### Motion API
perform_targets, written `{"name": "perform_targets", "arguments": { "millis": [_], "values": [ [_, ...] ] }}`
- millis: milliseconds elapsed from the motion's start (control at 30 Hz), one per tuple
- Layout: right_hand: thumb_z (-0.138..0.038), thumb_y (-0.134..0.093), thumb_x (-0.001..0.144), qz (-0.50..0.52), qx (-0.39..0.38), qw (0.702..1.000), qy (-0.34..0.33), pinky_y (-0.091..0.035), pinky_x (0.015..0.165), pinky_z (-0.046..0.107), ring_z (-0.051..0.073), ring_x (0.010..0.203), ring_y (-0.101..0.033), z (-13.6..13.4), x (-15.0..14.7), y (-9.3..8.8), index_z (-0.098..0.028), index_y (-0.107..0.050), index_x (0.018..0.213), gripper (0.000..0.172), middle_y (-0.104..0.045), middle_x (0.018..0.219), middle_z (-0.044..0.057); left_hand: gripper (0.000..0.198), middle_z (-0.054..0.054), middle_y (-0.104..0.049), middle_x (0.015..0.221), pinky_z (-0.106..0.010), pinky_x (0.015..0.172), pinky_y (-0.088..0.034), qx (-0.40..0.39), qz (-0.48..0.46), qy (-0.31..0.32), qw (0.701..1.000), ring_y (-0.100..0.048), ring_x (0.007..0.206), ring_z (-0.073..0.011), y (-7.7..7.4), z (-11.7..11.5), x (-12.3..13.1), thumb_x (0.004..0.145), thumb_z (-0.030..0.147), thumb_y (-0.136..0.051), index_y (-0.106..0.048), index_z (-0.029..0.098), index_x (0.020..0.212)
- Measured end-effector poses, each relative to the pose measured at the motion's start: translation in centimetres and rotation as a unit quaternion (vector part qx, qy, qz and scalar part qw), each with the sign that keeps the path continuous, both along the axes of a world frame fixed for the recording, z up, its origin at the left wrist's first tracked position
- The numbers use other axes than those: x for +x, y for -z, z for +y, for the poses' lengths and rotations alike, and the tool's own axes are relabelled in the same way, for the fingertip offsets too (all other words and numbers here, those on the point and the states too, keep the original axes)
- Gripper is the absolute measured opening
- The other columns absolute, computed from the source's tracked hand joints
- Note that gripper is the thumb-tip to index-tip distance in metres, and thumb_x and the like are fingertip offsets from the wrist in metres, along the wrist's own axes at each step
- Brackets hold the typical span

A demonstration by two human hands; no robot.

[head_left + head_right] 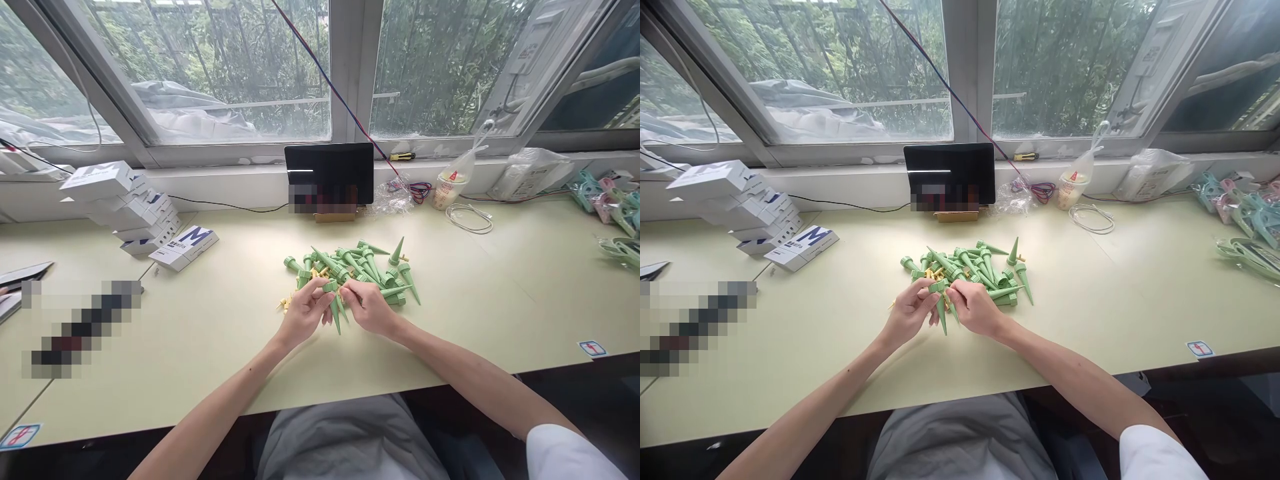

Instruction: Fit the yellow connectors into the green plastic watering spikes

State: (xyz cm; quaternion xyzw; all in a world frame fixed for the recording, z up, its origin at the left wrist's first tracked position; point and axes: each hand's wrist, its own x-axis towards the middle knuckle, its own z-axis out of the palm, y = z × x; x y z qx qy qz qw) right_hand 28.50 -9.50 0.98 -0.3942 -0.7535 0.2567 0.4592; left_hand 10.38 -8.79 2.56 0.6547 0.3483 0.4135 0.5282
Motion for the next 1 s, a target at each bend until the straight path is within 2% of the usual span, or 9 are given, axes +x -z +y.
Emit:
{"name": "perform_targets", "arguments": {
  "millis": [367,467,567,767,1000],
  "values": [
    [-0.031,-0.042,0.101,0.022,-0.007,1.000,0.003,-0.031,0.051,0.025,0.011,0.050,-0.035,-0.12,-0.10,-0.12,-0.021,-0.040,0.068,0.035,-0.042,0.058,-0.004,0.028,0.005,-0.058,0.060,-0.025,0.047,-0.046,-0.013,-0.007,0.015,1.000,-0.058,0.046,-0.0119,0.01,0.15,0.00,0.091,0.045,-0.062,-0.051,0.020,0.099],
    [-0.034,-0.041,0.102,0.027,-0.009,1.000,0.010,-0.031,0.050,0.025,0.011,0.050,-0.034,-0.20,-0.15,-0.20,-0.021,-0.039,0.065,0.039,-0.041,0.056,-0.004,0.029,0.003,-0.061,0.063,-0.025,0.046,-0.046,-0.057,-0.034,0.045,0.997,-0.060,0.049,-0.0132,-0.07,0.28,0.00,0.092,0.044,-0.061,-0.049,0.020,0.102],
    [-0.038,-0.040,0.103,0.025,-0.014,1.000,0.005,-0.032,0.050,0.026,0.011,0.050,-0.037,-0.32,-0.21,-0.35,-0.020,-0.043,0.064,0.042,-0.047,0.057,-0.002,0.030,0.000,-0.064,0.069,-0.024,0.045,-0.046,-0.114,-0.066,0.069,0.989,-0.063,0.057,-0.0155,-0.22,0.44,0.00,0.092,0.044,-0.061,-0.048,0.020,0.104],
    [-0.043,-0.041,0.103,0.032,0.000,0.999,-0.012,-0.033,0.049,0.025,0.010,0.049,-0.039,-0.41,-0.25,-0.51,-0.020,-0.047,0.064,0.045,-0.053,0.057,-0.002,0.035,0.000,-0.064,0.070,-0.025,0.052,-0.052,-0.182,-0.097,0.083,0.975,-0.066,0.066,-0.0171,-0.26,0.65,-0.04,0.089,0.045,-0.065,-0.050,0.020,0.109],
    [-0.045,-0.041,0.102,0.021,0.013,1.000,0.003,-0.033,0.049,0.025,0.010,0.049,-0.037,-0.30,-0.33,-0.41,-0.020,-0.043,0.062,0.047,-0.047,0.055,-0.003,0.037,0.001,-0.064,0.067,-0.024,0.048,-0.049,-0.149,-0.050,0.056,0.986,-0.065,0.061,-0.0167,-0.37,0.64,-0.01,0.087,0.048,-0.066,-0.051,0.020,0.106]
  ]
}}
